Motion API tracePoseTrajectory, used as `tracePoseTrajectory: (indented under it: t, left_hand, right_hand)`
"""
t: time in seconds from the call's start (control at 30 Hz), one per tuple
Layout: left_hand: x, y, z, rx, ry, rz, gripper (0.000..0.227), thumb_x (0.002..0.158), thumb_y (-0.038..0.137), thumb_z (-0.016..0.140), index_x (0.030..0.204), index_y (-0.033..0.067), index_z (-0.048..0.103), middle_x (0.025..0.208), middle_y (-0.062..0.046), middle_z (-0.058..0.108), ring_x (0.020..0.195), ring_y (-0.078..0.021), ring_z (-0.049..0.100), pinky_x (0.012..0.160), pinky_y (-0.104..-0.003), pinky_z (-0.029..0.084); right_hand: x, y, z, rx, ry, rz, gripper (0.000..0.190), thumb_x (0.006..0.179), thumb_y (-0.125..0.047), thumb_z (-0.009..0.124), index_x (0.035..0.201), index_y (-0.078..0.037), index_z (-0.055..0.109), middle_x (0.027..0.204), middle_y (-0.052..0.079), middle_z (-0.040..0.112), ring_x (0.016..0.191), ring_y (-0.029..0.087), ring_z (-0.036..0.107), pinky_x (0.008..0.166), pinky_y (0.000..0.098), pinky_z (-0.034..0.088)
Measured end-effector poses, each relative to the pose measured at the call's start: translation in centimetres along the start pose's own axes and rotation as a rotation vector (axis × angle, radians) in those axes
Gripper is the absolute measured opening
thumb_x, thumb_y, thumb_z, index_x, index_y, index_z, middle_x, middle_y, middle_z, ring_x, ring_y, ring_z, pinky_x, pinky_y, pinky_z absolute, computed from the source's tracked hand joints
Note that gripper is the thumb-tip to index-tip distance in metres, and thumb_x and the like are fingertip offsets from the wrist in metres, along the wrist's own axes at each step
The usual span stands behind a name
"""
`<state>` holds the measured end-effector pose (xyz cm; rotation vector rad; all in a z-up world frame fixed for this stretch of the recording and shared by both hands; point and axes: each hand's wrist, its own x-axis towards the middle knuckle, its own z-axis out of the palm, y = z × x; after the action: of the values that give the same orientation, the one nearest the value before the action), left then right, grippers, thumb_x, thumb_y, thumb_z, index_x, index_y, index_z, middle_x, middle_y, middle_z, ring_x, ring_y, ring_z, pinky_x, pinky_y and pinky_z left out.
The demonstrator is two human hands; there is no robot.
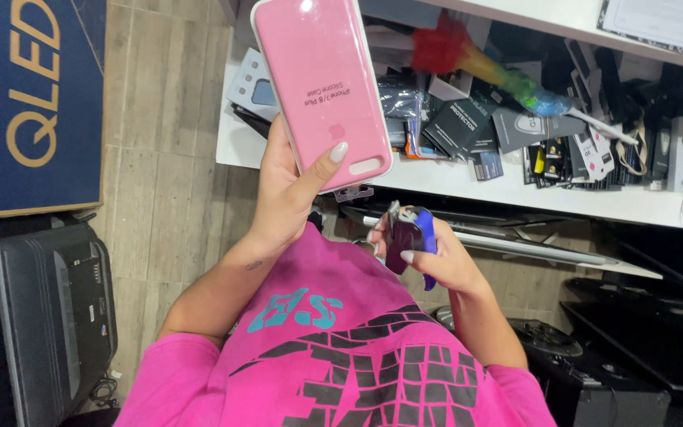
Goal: Cleaning and inspecting various phone cases using a duster and a small utility tool at a service desk.
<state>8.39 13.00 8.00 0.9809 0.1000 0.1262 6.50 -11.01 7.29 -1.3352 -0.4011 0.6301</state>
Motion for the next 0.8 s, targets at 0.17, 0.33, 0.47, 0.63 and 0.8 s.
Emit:
tracePoseTrajectory:
  t: [0.17, 0.33, 0.47, 0.63, 0.8]
  left_hand:
    - [-0.7, -0.8, 2.0, 0.004, -0.035, 0.016, 0.046, 0.100, 0.012, 0.077, 0.137, 0.0050, 0.050, 0.121, -0.015, 0.071, 0.110, -0.0195, 0.071, 0.088, -0.045, 0.069]
    - [-1.6, -0.6, 2.7, -0.064, -0.117, -0.035, 0.061, 0.093, 0.006, 0.085, 0.141, 0.0058, 0.048, 0.124, -0.013, 0.069, 0.114, -0.0186, 0.069, 0.092, -0.042, 0.067]
    - [-2.2, 0.2, 2.8, -0.075, -0.153, -0.052, 0.070, 0.089, 0.005, 0.088, 0.144, 0.0062, 0.045, 0.125, -0.013, 0.068, 0.115, -0.0189, 0.069, 0.091, -0.042, 0.068]
    - [-2.8, 1.8, 3.2, -0.092, -0.221, -0.112, 0.075, 0.086, 0.004, 0.088, 0.146, 0.0069, 0.042, 0.125, -0.012, 0.068, 0.116, -0.0201, 0.071, 0.090, -0.038, 0.070]
    - [-2.4, -0.3, 1.6, -0.128, -0.274, -0.099, 0.082, 0.084, -0.003, 0.088, 0.149, 0.0070, 0.038, 0.134, -0.015, 0.064, 0.122, -0.0258, 0.069, 0.095, -0.044, 0.070]
  right_hand:
    - [-1.9, 0.7, -0.1, 0.111, -0.095, -0.233, 0.054, 0.086, -0.018, 0.074, 0.126, 0.015, 0.062, 0.148, 0.038, 0.049, 0.087, 0.031, 0.075, 0.087, 0.0489, 0.057]
    - [-2.8, 1.7, -1.3, 0.099, -0.118, -0.328, 0.073, 0.086, -0.011, 0.072, 0.146, 0.020, 0.045, 0.154, 0.038, 0.039, 0.087, 0.035, 0.074, 0.091, 0.0572, 0.057]
    - [-3.0, 1.0, -1.3, 0.055, -0.116, -0.342, 0.073, 0.084, -0.009, 0.074, 0.143, 0.023, 0.046, 0.151, 0.042, 0.040, 0.084, 0.037, 0.075, 0.090, 0.0596, 0.057]
    - [-3.0, 0.8, -1.5, 0.003, -0.182, -0.344, 0.076, 0.087, -0.013, 0.072, 0.149, 0.019, 0.042, 0.155, 0.037, 0.037, 0.091, 0.036, 0.074, 0.095, 0.0600, 0.054]
    - [-2.8, 1.1, -0.7, 0.126, -0.206, -0.337, 0.079, 0.089, -0.013, 0.070, 0.154, 0.016, 0.035, 0.158, 0.034, 0.032, 0.093, 0.032, 0.072, 0.097, 0.0574, 0.054]
